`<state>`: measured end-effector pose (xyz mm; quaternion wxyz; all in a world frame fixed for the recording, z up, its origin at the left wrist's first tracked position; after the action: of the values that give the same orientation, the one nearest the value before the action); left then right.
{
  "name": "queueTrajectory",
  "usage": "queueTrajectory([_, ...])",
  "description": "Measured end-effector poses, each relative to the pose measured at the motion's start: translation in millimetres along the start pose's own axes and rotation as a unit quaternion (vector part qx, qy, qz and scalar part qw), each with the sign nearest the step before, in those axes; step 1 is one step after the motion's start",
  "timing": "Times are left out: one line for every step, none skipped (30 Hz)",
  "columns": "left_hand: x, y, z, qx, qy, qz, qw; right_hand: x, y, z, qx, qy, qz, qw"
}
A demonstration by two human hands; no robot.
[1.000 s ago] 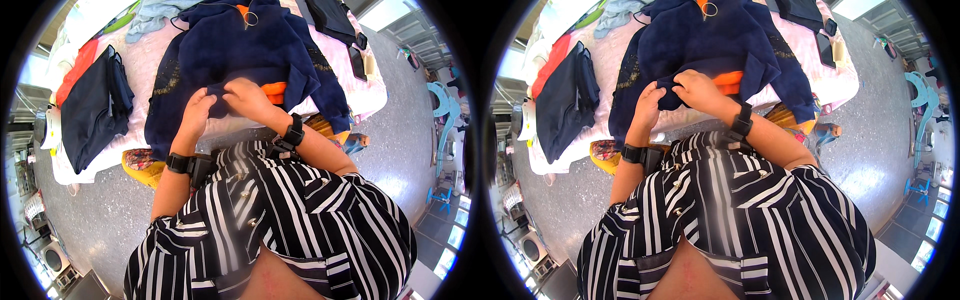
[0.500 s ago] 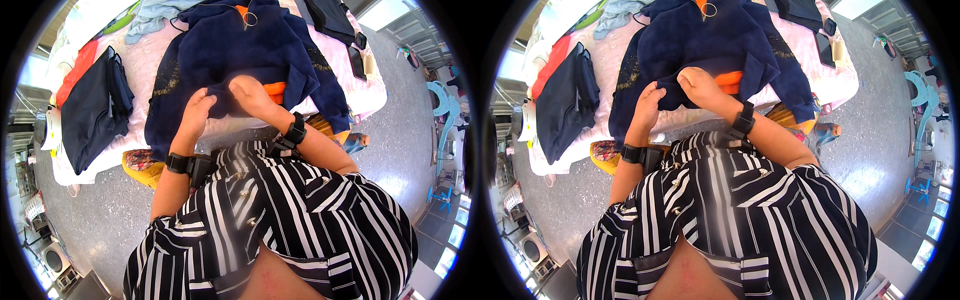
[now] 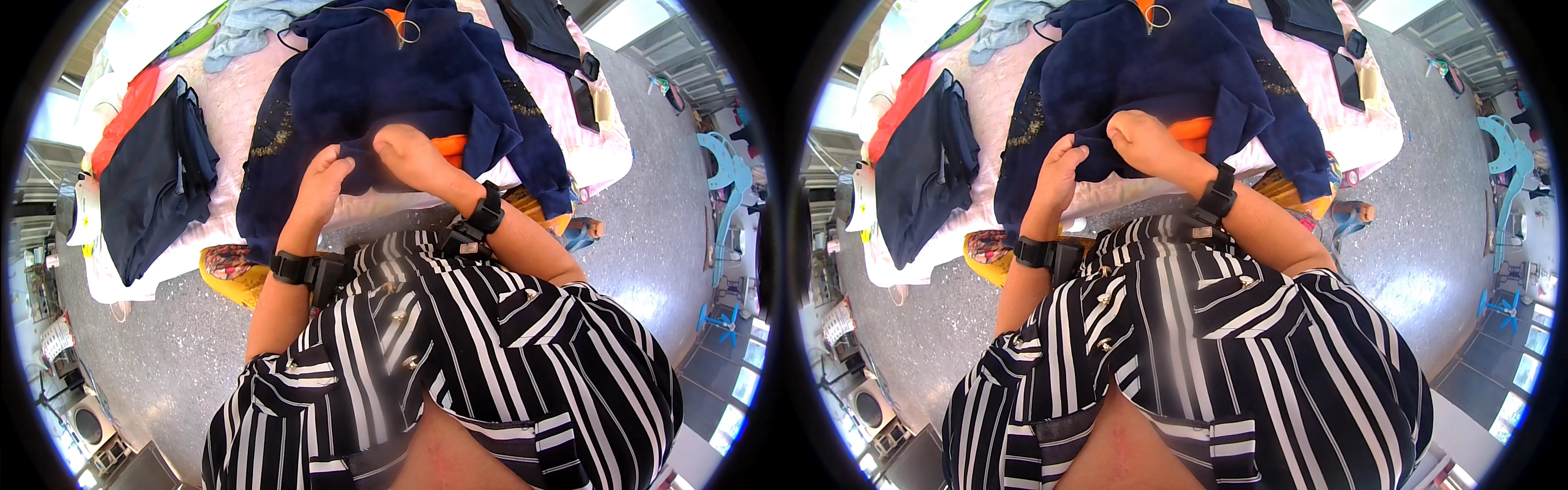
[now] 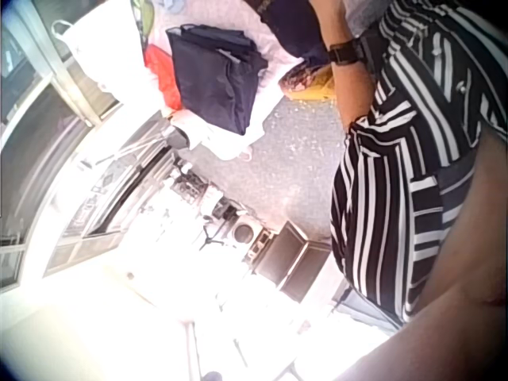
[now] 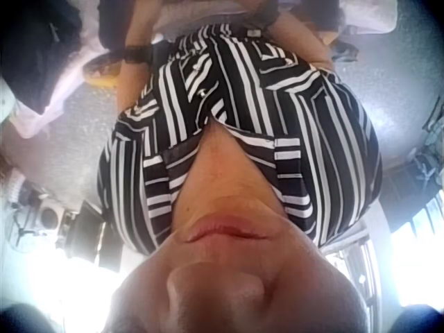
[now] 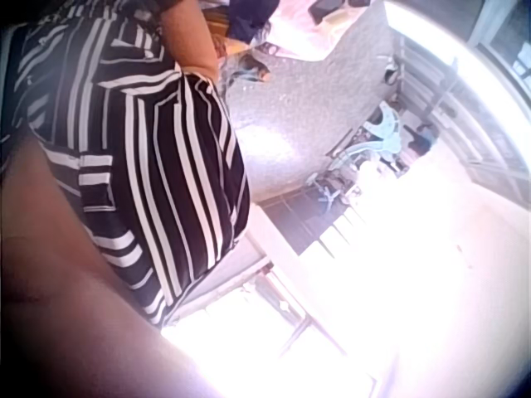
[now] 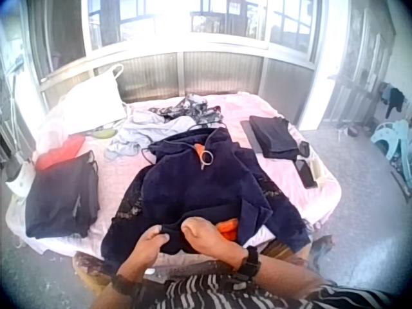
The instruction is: The person handles a navy blue hoodie on a bed, spreading it out, stretching the fabric of the sleeves and body, and checking the zipper and hood by hand.
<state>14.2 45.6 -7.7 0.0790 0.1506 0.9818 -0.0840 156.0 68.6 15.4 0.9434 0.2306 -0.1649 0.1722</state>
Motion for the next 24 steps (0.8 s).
queueTrajectory([-0.6,-0.2,-0.6,0.001,0.003,0.002,1.000,1.2,0.3,0.5,-0.012,0.008,-0.003,1.000])
queueTrajectory([-1.5,-0.8,-1.8,0.001,0.006,0.003,1.000,2.7,1.0,2.6,-0.025,0.016,-0.005,1.000])
queueTrajectory([-2.0,-1.0,-2.3,0.002,0.008,0.005,1.000,3.5,1.4,3.1,-0.037,0.024,-0.008,0.999])
queueTrajectory([-1.7,-0.8,-1.9,0.004,0.012,0.004,1.000,1.9,1.7,3.8,-0.022,0.024,-0.003,0.999])
queueTrajectory([-1.5,-0.9,-1.7,0.006,0.016,0.004,1.000,-0.6,1.8,4.4,-0.006,0.025,0.001,1.000])
queueTrajectory([-1.6,-0.9,-1.5,0.008,0.020,0.004,1.000,-2.4,1.5,4.7,0.009,0.025,0.005,1.000])
queueTrajectory([-2.7,-1.7,-2.2,0.011,0.015,0.003,1.000,-3.4,0.7,3.3,0.008,0.018,0.010,1.000])
queueTrajectory([-4.3,-3.0,-4.1,0.014,0.009,0.001,1.000,-4.6,0.6,1.7,0.007,0.011,0.015,1.000])
queueTrajectory([-5.0,-3.8,-5.1,0.017,0.003,-0.001,1.000,-5.4,0.6,1.0,0.006,0.004,0.021,1.000])
queueTrajectory([-3.9,-3.6,-4.5,0.014,0.010,-0.002,1.000,-5.5,0.5,1.3,0.004,0.007,0.024,1.000])
queueTrajectory([-2.3,-3.0,-2.3,0.010,0.016,-0.003,1.000,-5.6,-0.2,1.7,0.003,0.009,0.028,1.000])
queueTrajectory([-1.2,-2.9,-1.1,0.006,0.023,-0.004,1.000,-5.8,-0.8,2.2,0.001,0.011,0.032,0.999])
queueTrajectory([-1.0,-3.4,-1.2,0.005,0.025,-0.003,1.000,-6.1,-1.0,3.1,0.003,0.012,0.033,0.999])
queueTrajectory([-1.3,-3.5,-1.5,0.004,0.027,0.000,1.000,-5.9,-1.4,3.8,0.005,0.013,0.033,0.999])
queueTrajectory([-1.7,-3.5,-1.8,0.003,0.028,0.002,1.000,-5.6,-1.6,4.6,0.007,0.013,0.033,0.999])
queueTrajectory([-2.0,-3.4,-1.8,0.003,0.042,0.003,0.999,-5.3,-1.5,5.1,0.006,0.006,0.038,0.999])
queueTrajectory([-2.2,-3.5,-1.8,0.003,0.055,0.003,0.998,-4.9,-1.7,5.9,0.005,-0.001,0.042,0.999])
queueTrajectory([-2.4,-3.7,-1.9,0.002,0.068,0.003,0.998,-4.5,-1.7,6.8,0.004,-0.008,0.047,0.999])
queueTrajectory([-2.2,-4.0,-2.4,0.002,0.083,0.004,0.997,-4.3,-1.2,7.4,-0.006,-0.010,0.056,0.998])
queueTrajectory([-1.6,-4.6,-3.1,0.002,0.099,0.005,0.995,-4.1,-0.8,7.8,-0.016,-0.011,0.065,0.998])
queueTrajectory([-1.3,-5.2,-3.5,0.002,0.115,0.005,0.993,-4.5,-1.0,7.7,-0.026,-0.012,0.074,0.997])
queueTrajectory([-1.3,-5.8,-3.6,0.001,0.118,0.004,0.993,-4.5,-1.8,7.1,-0.038,0.000,0.073,0.997])
queueTrajectory([-1.2,-5.7,-3.5,0.001,0.120,0.003,0.993,-4.5,-2.1,5.9,-0.050,0.012,0.074,0.996])
queueTrajectory([-1.1,-5.6,-3.4,0.002,0.123,0.001,0.992,-4.5,-2.5,4.8,-0.063,0.025,0.074,0.995])
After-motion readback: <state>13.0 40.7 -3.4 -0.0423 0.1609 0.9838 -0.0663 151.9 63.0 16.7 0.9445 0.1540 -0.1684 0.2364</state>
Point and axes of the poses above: each hand's wrist, its own y-axis towards the middle knuckle, its own x-axis out of the back of the hand, z = x × y, the point moved 4 cm from there along y, towards the middle knuckle, and after that the axes turned 13 degrees about y, right-handed, at the moved point
